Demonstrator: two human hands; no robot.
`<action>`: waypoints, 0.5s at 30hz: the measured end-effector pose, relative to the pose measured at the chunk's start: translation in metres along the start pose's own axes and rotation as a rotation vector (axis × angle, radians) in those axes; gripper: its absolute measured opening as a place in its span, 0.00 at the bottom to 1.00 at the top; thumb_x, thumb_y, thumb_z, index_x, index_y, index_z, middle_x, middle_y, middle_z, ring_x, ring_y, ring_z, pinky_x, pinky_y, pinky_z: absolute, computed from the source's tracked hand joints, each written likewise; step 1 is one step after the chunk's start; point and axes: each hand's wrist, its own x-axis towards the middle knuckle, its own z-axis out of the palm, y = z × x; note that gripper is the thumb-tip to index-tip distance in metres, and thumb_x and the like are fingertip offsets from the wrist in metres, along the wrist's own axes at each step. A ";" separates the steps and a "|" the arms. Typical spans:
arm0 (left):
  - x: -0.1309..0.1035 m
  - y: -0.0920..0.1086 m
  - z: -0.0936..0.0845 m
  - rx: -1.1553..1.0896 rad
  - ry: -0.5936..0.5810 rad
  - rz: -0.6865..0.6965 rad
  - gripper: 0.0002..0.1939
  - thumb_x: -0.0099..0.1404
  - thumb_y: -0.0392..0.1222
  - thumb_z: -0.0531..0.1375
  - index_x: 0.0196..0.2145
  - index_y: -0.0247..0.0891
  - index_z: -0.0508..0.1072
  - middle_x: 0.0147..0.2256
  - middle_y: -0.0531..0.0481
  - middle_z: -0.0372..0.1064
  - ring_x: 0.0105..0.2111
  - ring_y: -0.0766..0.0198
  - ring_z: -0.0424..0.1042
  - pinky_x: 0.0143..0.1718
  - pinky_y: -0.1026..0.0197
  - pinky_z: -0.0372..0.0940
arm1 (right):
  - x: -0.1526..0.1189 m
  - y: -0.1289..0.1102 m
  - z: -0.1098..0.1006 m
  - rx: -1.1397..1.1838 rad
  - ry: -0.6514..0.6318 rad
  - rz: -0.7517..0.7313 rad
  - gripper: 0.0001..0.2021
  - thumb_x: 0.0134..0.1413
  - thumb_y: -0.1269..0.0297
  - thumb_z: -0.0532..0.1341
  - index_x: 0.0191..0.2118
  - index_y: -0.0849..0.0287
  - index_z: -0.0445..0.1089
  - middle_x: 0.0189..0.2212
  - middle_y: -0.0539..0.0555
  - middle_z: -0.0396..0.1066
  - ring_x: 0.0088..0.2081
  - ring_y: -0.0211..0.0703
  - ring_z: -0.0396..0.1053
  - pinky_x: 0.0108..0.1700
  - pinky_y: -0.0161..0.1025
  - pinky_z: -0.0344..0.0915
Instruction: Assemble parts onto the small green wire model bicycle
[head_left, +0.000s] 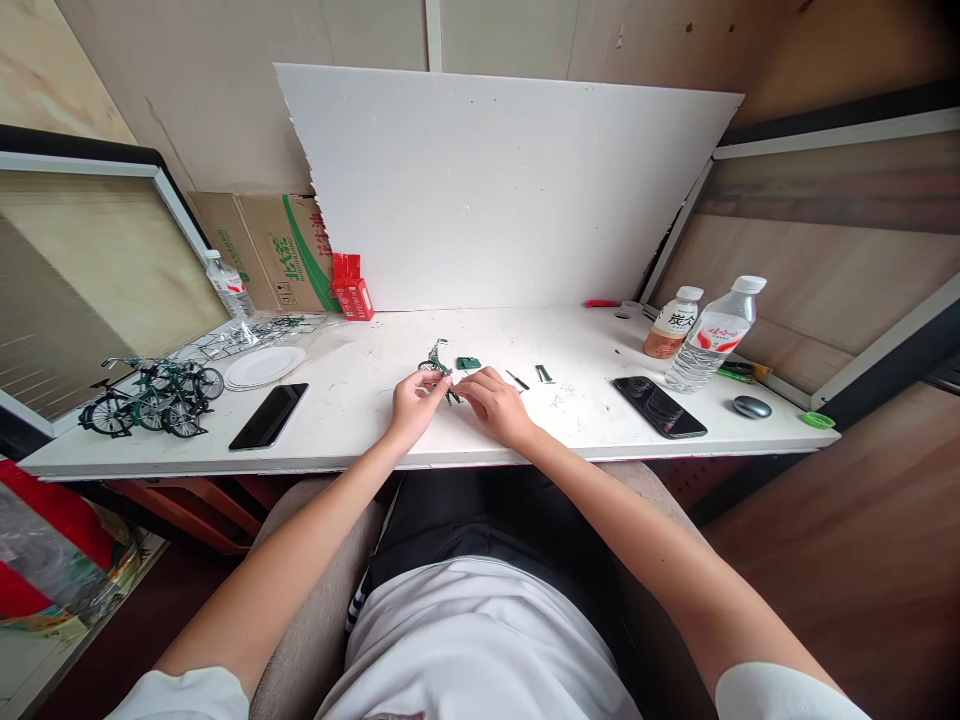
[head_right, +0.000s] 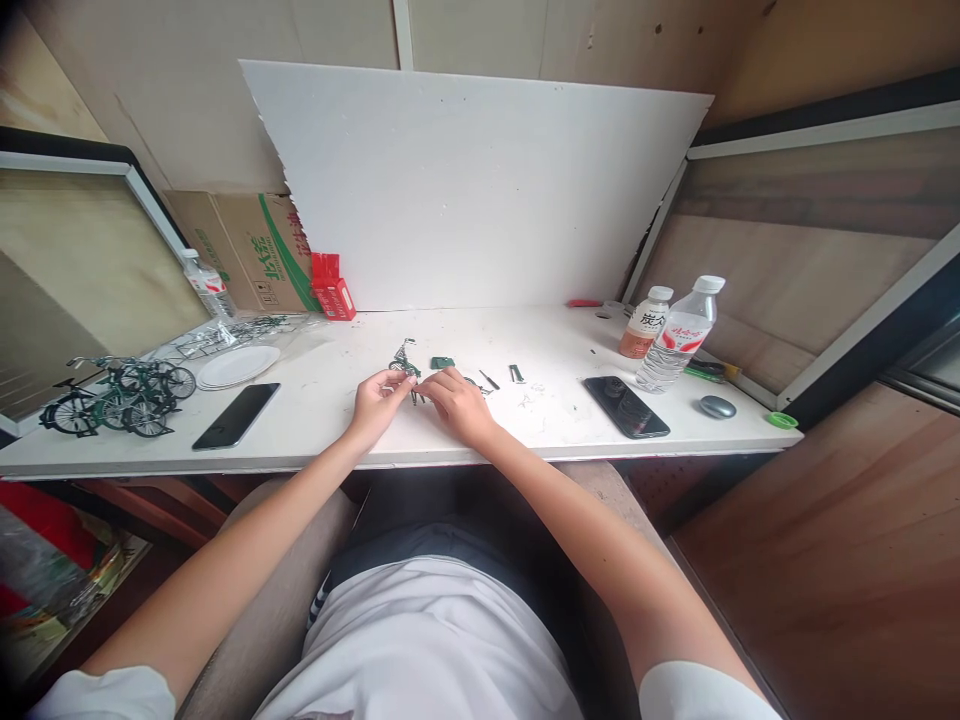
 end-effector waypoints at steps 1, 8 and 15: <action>0.000 0.000 0.000 0.000 -0.001 0.001 0.20 0.62 0.56 0.72 0.42 0.36 0.83 0.42 0.42 0.81 0.39 0.58 0.75 0.42 0.58 0.67 | 0.000 0.000 0.000 0.002 0.007 0.011 0.17 0.72 0.77 0.55 0.54 0.53 0.77 0.43 0.56 0.80 0.45 0.49 0.72 0.40 0.44 0.72; -0.001 0.005 0.000 -0.032 0.004 0.003 0.20 0.62 0.55 0.73 0.40 0.35 0.82 0.40 0.42 0.81 0.39 0.58 0.75 0.44 0.58 0.67 | 0.002 -0.004 0.000 -0.035 0.041 0.063 0.09 0.75 0.67 0.58 0.51 0.55 0.76 0.40 0.57 0.79 0.43 0.49 0.73 0.40 0.44 0.71; -0.001 0.004 0.000 -0.058 -0.049 -0.004 0.20 0.63 0.57 0.72 0.42 0.36 0.82 0.44 0.42 0.80 0.40 0.58 0.75 0.43 0.58 0.66 | 0.002 -0.005 -0.003 -0.037 0.061 0.137 0.08 0.75 0.66 0.59 0.48 0.54 0.77 0.40 0.57 0.80 0.42 0.48 0.76 0.43 0.44 0.73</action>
